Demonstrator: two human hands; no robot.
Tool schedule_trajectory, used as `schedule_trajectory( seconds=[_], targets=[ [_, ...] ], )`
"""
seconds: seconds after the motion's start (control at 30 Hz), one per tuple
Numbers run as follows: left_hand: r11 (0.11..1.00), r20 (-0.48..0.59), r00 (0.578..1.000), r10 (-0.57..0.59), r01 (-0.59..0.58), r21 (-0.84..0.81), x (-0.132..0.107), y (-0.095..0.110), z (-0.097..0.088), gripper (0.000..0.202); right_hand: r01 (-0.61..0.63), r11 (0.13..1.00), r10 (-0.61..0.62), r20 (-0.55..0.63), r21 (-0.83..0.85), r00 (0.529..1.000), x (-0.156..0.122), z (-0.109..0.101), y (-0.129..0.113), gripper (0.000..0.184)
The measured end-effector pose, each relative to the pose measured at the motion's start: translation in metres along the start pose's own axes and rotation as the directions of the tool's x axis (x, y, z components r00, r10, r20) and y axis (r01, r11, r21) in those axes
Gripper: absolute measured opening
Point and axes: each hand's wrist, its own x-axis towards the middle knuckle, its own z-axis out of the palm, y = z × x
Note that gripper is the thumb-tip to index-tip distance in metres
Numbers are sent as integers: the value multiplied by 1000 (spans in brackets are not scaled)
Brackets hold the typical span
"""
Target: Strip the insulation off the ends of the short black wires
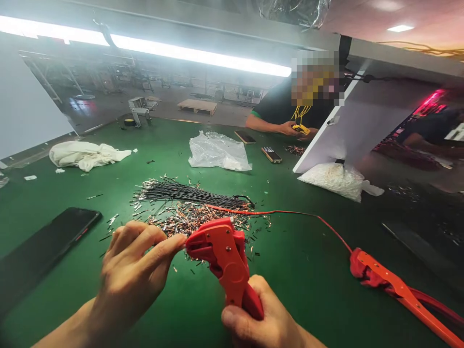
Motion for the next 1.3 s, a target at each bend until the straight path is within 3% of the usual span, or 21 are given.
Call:
schedule_trajectory(
  seconds=[0.13, 0.23, 0.3, 0.37, 0.5, 0.67, 0.73, 0.8, 0.9, 0.97, 1.03, 1.3],
  targets=[
    [1000, 9, 1000, 10, -10, -16, -1, 0, 2, 24, 14, 1000, -14, -1, 19, 1000, 2, 1, 0, 52],
    [1000, -3, 1000, 18, -18, -2, -4, -2, 4, 28, -4, 993, -14, 148, 120, 989, 4, 0, -13, 46],
    [1000, -20, 1000, 11, -11, -4, -4, -3, 5, 28, -3, 992, -33, 285, 126, 958, 4, 0, -25, 48],
    [1000, -31, 1000, 1, -1, -6, -4, -2, 4, 26, -23, 990, -23, 327, 137, 945, 3, 1, -32, 49],
    [999, -56, 998, 2, -4, -44, -2, 2, 4, 23, -67, 941, -41, 306, 333, 951, 0, 3, -25, 50],
    [993, 5, 1000, 0, 0, -116, -4, 5, 6, 19, -10, 803, -166, 239, 596, 957, -1, 1, -20, 56],
    [998, 36, 999, 18, -15, -57, -6, 3, 7, 15, 122, 823, -217, 108, 554, 970, -1, -2, -27, 48],
    [999, 47, 997, 54, -54, -5, -9, 2, 7, 13, 276, 900, -242, -140, 338, 960, -1, -6, -34, 34],
    [991, 39, 991, 132, -131, -7, -12, 4, 5, 14, 324, 942, -327, -428, -83, 843, 1, -9, -37, 22],
    [984, 57, 983, 177, -176, -26, -14, 9, 4, 16, 302, 919, -390, -466, -254, 794, 2, -7, -36, 19],
    [978, 78, 975, 208, -205, -43, -15, 15, 3, 17, 305, 899, -422, -436, -314, 795, 2, -2, -36, 17],
    [953, 140, 945, 295, -281, -112, -18, 31, 5, 23, 287, 921, -380, -447, -262, 810, 6, 13, -40, 15]
  ],
)
